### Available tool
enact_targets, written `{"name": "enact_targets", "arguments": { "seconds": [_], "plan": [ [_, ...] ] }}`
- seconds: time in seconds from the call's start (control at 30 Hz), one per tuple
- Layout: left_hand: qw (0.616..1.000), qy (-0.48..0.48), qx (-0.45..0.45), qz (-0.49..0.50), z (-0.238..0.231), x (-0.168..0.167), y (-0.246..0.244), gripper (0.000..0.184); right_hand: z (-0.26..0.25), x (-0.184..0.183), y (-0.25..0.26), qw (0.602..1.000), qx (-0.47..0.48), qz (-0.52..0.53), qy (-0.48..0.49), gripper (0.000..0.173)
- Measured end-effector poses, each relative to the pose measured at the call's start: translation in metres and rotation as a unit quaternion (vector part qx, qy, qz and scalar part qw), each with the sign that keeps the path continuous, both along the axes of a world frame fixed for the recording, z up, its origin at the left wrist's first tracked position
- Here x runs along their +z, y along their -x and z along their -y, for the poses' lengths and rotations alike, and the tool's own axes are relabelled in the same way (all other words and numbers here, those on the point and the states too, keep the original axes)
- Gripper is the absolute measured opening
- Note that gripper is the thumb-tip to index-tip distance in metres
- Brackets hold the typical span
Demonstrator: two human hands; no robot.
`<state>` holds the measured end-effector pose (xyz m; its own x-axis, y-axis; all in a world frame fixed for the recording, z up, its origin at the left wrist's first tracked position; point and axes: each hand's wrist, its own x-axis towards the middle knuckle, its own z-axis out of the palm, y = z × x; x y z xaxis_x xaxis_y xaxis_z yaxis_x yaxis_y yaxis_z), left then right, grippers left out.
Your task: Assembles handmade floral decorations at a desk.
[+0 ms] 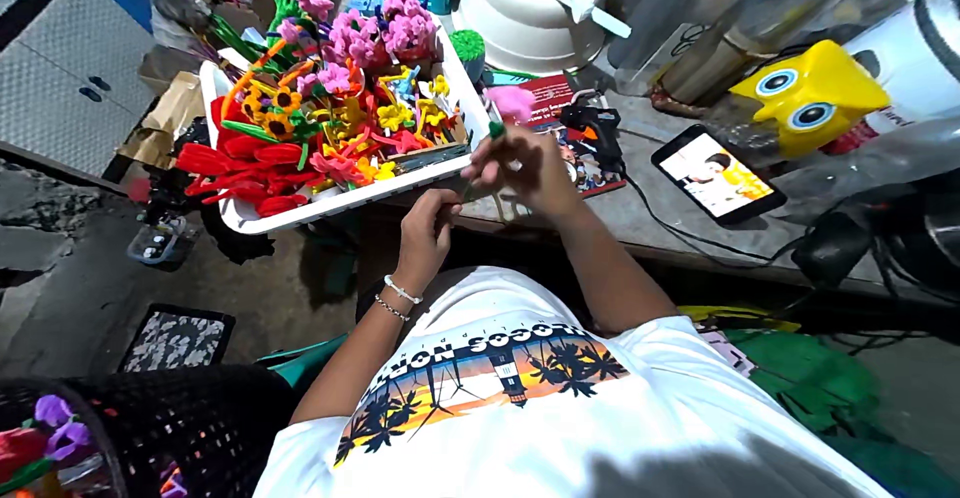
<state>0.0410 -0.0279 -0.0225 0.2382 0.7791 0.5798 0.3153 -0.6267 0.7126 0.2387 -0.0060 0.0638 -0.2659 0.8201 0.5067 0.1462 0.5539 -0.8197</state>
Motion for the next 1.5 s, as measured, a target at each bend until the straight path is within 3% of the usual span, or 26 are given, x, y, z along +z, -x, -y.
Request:
{"name": "enact_targets", "arguments": {
  "seconds": [0.1, 0.2, 0.3, 0.4, 0.53, 0.7, 0.83, 1.0, 1.13, 1.37, 1.43, 1.5],
  "plan": [
    [0.999, -0.009, 0.026, 0.023, -0.006, -0.001, 0.010, 0.013, -0.046, 0.022, -0.017, 0.996, -0.085, -0.009, 0.005, 0.015],
    [0.997, -0.030, 0.053, 0.038, -0.011, 0.000, 0.018, 0.013, -0.116, 0.020, -0.033, 0.976, -0.184, 0.112, -0.030, 0.022],
    [0.995, -0.055, 0.065, 0.045, -0.012, 0.002, 0.024, 0.015, -0.176, 0.008, -0.044, 0.952, -0.166, 0.255, 0.020, 0.065],
    [0.995, -0.063, 0.078, 0.024, -0.015, 0.002, 0.029, 0.017, -0.212, -0.007, -0.044, 0.944, -0.119, 0.300, 0.063, 0.100],
    [0.994, -0.064, 0.084, 0.000, -0.017, 0.001, 0.031, 0.015, -0.228, -0.020, -0.037, 0.942, -0.123, 0.305, 0.070, 0.095],
    [0.997, -0.026, 0.077, 0.003, -0.020, 0.004, 0.033, 0.012, -0.215, -0.015, -0.045, 0.932, -0.239, 0.271, 0.038, 0.090],
    [0.998, -0.016, 0.063, -0.011, -0.026, 0.007, 0.039, 0.016, -0.170, 0.002, -0.067, 0.924, -0.289, 0.244, 0.052, 0.089],
    [0.998, -0.001, 0.058, -0.027, -0.032, 0.014, 0.047, 0.019, -0.090, -0.001, -0.078, 0.938, -0.269, 0.193, 0.106, 0.087],
    [0.999, 0.032, 0.008, 0.037, -0.035, 0.017, 0.052, 0.017, -0.042, -0.026, -0.060, 0.959, -0.207, 0.158, 0.113, 0.087],
    [0.998, 0.020, 0.041, -0.040, -0.023, 0.017, 0.045, 0.019, -0.024, -0.062, -0.040, 0.963, -0.176, 0.186, 0.086, 0.090],
    [0.998, -0.004, 0.042, -0.045, -0.023, 0.013, 0.034, 0.016, -0.018, -0.054, -0.043, 0.962, -0.176, 0.191, 0.088, 0.094],
    [0.996, -0.036, 0.038, -0.067, -0.021, 0.010, 0.021, 0.016, -0.005, -0.036, -0.042, 0.969, -0.180, 0.161, 0.059, 0.087]
  ]
}}
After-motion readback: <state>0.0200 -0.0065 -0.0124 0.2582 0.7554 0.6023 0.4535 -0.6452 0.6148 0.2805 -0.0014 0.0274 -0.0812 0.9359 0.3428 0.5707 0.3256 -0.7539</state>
